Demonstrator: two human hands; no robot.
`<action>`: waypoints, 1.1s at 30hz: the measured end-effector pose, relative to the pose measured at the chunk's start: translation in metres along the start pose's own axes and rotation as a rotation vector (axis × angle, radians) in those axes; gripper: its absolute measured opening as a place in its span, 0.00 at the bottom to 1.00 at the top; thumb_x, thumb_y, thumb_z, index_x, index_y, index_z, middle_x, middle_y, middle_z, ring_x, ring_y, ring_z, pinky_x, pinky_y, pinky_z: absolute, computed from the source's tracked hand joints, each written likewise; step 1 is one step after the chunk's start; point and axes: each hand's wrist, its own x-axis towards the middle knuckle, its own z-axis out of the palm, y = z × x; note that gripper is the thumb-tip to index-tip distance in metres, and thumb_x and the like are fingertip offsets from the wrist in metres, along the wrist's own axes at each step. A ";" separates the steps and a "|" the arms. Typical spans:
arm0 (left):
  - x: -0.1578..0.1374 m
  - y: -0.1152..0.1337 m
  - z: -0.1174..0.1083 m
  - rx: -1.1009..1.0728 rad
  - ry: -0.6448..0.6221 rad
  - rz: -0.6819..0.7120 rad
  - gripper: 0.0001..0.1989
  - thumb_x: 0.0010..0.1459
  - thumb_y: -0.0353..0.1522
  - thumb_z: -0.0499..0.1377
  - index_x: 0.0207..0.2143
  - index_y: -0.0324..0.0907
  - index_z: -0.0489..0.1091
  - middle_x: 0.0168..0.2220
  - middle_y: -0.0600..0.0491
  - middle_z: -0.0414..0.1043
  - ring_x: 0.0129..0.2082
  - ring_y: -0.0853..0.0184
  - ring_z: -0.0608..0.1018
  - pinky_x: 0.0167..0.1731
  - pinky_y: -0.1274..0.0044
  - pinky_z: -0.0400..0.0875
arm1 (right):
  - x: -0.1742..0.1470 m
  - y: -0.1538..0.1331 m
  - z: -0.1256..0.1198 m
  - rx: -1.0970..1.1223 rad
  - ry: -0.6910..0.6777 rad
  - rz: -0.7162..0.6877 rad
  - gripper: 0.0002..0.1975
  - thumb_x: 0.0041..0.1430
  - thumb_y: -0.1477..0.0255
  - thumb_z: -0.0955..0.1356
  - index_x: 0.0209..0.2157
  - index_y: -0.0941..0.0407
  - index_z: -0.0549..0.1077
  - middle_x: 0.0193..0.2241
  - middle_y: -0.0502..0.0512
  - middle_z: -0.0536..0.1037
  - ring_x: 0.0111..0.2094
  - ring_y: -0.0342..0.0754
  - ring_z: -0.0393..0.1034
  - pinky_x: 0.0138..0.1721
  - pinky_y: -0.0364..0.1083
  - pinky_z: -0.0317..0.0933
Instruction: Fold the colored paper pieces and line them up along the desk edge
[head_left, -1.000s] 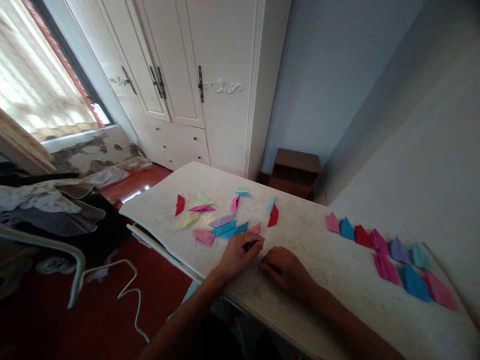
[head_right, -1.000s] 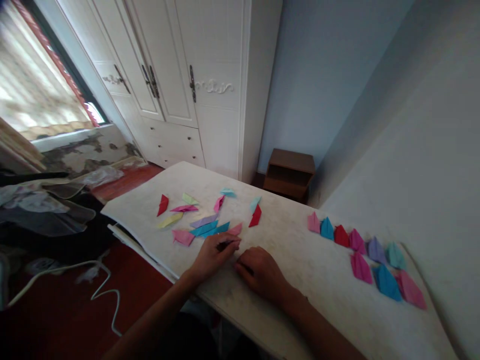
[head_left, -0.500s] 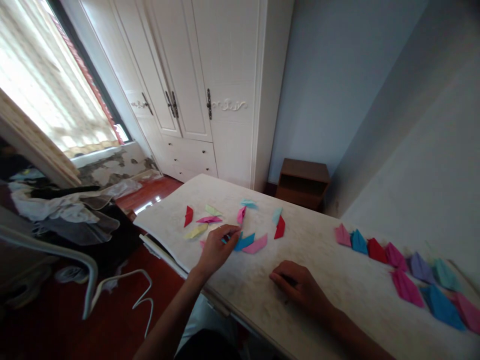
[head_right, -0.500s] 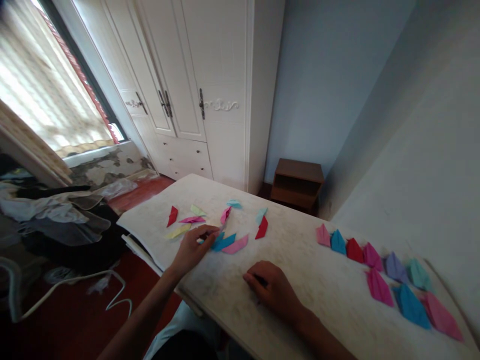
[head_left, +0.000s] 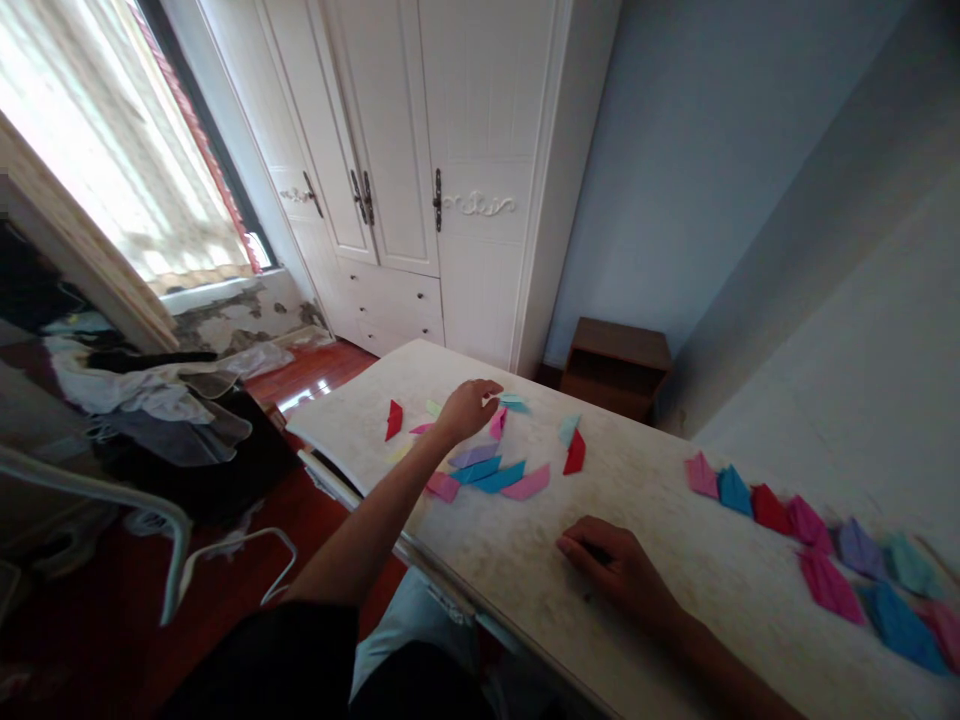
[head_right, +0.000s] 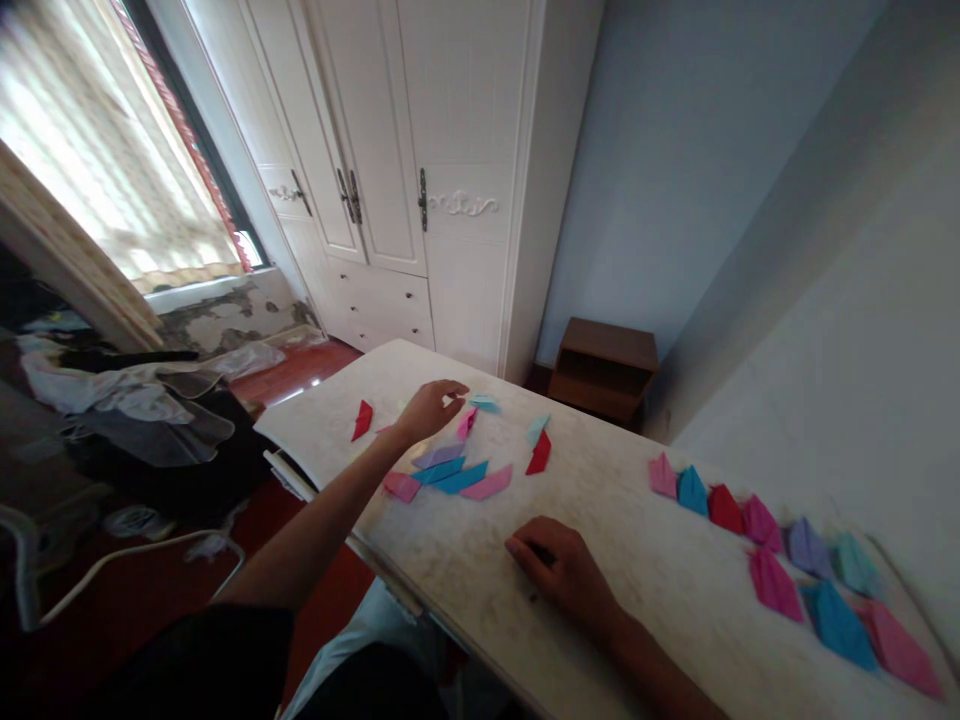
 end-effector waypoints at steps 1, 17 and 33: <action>0.010 -0.002 0.006 0.018 -0.027 0.021 0.17 0.60 0.28 0.53 0.49 0.36 0.73 0.49 0.47 0.76 0.47 0.63 0.76 0.53 0.73 0.68 | 0.000 0.000 0.000 -0.001 0.000 -0.005 0.17 0.65 0.62 0.62 0.27 0.56 0.72 0.25 0.53 0.74 0.27 0.45 0.69 0.31 0.44 0.61; 0.045 -0.029 0.050 0.175 -0.195 0.143 0.16 0.57 0.26 0.54 0.47 0.39 0.75 0.50 0.45 0.74 0.50 0.60 0.74 0.54 0.71 0.64 | -0.001 0.001 0.003 -0.037 0.019 -0.034 0.16 0.65 0.63 0.62 0.28 0.56 0.72 0.26 0.53 0.75 0.29 0.46 0.69 0.33 0.45 0.61; -0.001 0.004 0.020 -0.319 0.213 -0.115 0.14 0.64 0.31 0.48 0.43 0.37 0.71 0.40 0.46 0.77 0.40 0.65 0.79 0.41 0.74 0.73 | -0.004 -0.001 0.005 -0.044 0.048 -0.026 0.16 0.65 0.62 0.63 0.28 0.56 0.72 0.26 0.53 0.75 0.29 0.46 0.68 0.33 0.45 0.60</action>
